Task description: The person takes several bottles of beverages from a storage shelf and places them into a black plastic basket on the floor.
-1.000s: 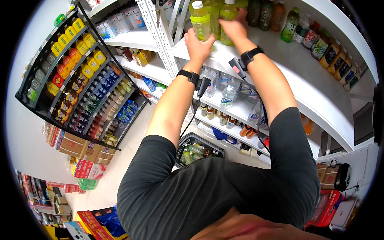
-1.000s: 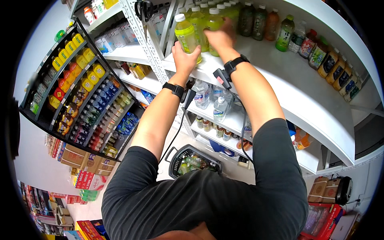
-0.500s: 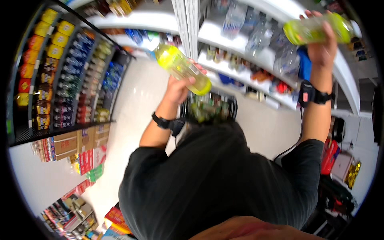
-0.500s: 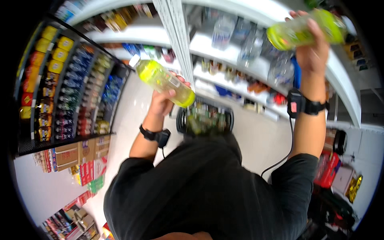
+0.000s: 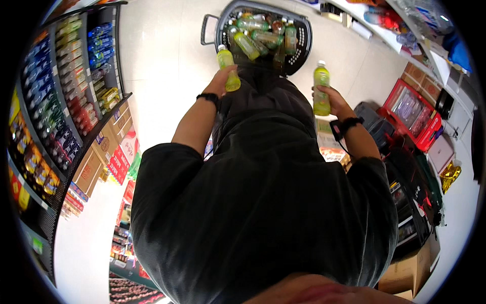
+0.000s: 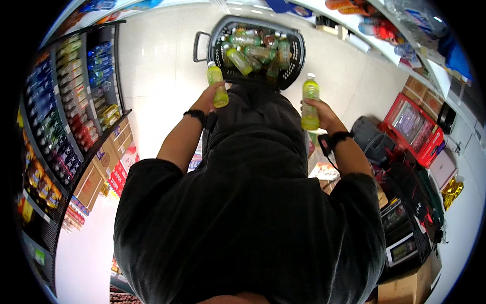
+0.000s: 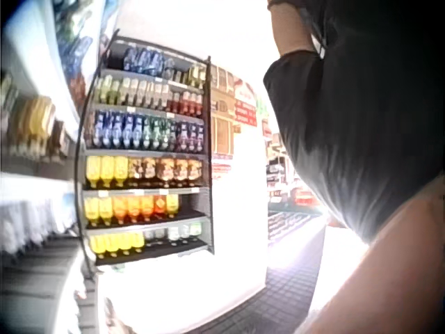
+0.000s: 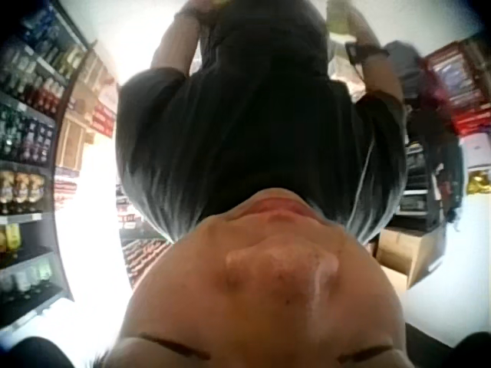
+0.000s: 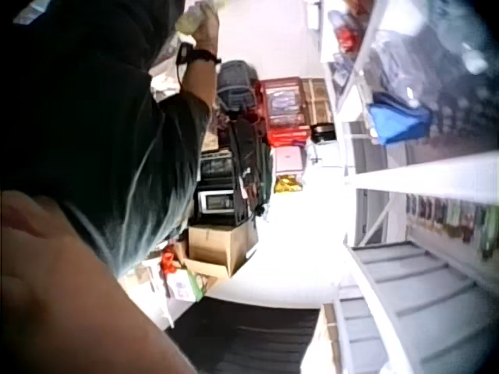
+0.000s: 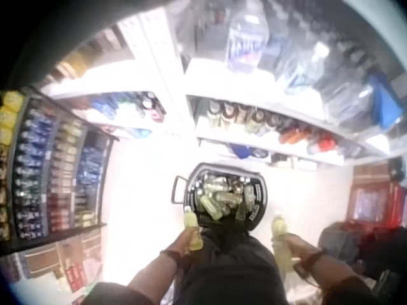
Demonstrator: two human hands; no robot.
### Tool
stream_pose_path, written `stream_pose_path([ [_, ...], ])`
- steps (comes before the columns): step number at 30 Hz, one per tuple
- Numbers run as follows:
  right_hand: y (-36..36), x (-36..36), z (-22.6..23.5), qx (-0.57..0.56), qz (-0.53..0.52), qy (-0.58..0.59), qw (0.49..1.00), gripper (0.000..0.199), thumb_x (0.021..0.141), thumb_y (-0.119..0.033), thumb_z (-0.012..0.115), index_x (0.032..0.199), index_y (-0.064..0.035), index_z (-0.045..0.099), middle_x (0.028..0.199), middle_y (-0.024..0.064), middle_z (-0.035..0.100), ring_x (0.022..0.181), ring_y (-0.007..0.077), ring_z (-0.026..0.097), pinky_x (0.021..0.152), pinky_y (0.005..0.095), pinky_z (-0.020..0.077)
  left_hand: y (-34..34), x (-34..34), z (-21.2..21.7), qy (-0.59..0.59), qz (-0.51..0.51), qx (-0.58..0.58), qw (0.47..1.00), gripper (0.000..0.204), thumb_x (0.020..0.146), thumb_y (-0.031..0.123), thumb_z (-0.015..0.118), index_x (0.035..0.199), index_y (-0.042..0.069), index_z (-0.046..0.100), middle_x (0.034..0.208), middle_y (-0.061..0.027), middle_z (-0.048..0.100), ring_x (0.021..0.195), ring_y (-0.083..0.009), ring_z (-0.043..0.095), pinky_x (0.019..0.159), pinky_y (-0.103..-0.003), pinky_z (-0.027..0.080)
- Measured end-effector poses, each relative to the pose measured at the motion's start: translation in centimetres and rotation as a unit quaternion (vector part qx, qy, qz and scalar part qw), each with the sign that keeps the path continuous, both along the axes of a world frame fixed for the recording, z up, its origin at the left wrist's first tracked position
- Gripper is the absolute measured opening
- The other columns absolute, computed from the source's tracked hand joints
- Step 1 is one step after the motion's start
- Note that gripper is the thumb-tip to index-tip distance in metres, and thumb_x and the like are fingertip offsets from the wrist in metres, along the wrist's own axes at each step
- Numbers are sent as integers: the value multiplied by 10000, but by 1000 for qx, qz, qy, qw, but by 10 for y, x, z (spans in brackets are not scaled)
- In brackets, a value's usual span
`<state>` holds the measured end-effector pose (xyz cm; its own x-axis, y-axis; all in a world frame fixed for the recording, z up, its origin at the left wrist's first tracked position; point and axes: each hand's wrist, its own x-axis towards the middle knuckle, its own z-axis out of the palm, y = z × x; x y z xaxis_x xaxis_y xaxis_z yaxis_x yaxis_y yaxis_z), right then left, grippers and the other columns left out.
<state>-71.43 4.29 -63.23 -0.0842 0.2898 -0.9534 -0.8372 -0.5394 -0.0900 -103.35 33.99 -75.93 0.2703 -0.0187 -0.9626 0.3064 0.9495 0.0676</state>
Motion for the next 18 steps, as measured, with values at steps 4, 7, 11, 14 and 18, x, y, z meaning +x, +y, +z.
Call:
stream_pose_path([
  [4,-11,-27,-74,-91,23,72,993,382,835,-264,758,1100,-50,584,894,82,650,748,228,650,673,389,561,-5,38,-70,113,-146,104,977,392,806,268,779,1059,28,600,861,-81,617,716,-245,628,644,-413,535],
  [7,-11,-32,-111,-85,72,45,993,453,821,-246,766,1183,-84,547,955,75,627,797,223,633,687,387,548,0,59,-143,154,-160,191,956,390,806,247,779,1062,-4,625,889,-107,634,741,-250,637,653,-414,527],
  [11,4,-27,-147,-70,72,-12,995,498,812,-245,770,1222,-105,525,952,66,605,817,214,620,691,383,538,23,87,-181,274,-392,299,826,633,787,337,774,1209,-96,586,1081,-216,669,959,-339,674,816,-426,541],
  [14,19,-11,-180,-104,121,-44,986,520,797,-226,774,1219,-59,521,958,80,604,838,210,614,689,389,533,21,81,-188,254,-462,339,779,752,809,346,665,1336,-125,406,1365,-320,435,1309,-432,409,1066,-439,414],
  [18,37,-2,-248,-16,206,-178,962,606,736,-202,814,1212,13,507,1003,120,621,878,244,622,735,398,534,13,65,-154,156,-538,379,737,488,811,176,559,1276,27,582,1342,-290,504,1277,-439,442,1064,-438,406],
])
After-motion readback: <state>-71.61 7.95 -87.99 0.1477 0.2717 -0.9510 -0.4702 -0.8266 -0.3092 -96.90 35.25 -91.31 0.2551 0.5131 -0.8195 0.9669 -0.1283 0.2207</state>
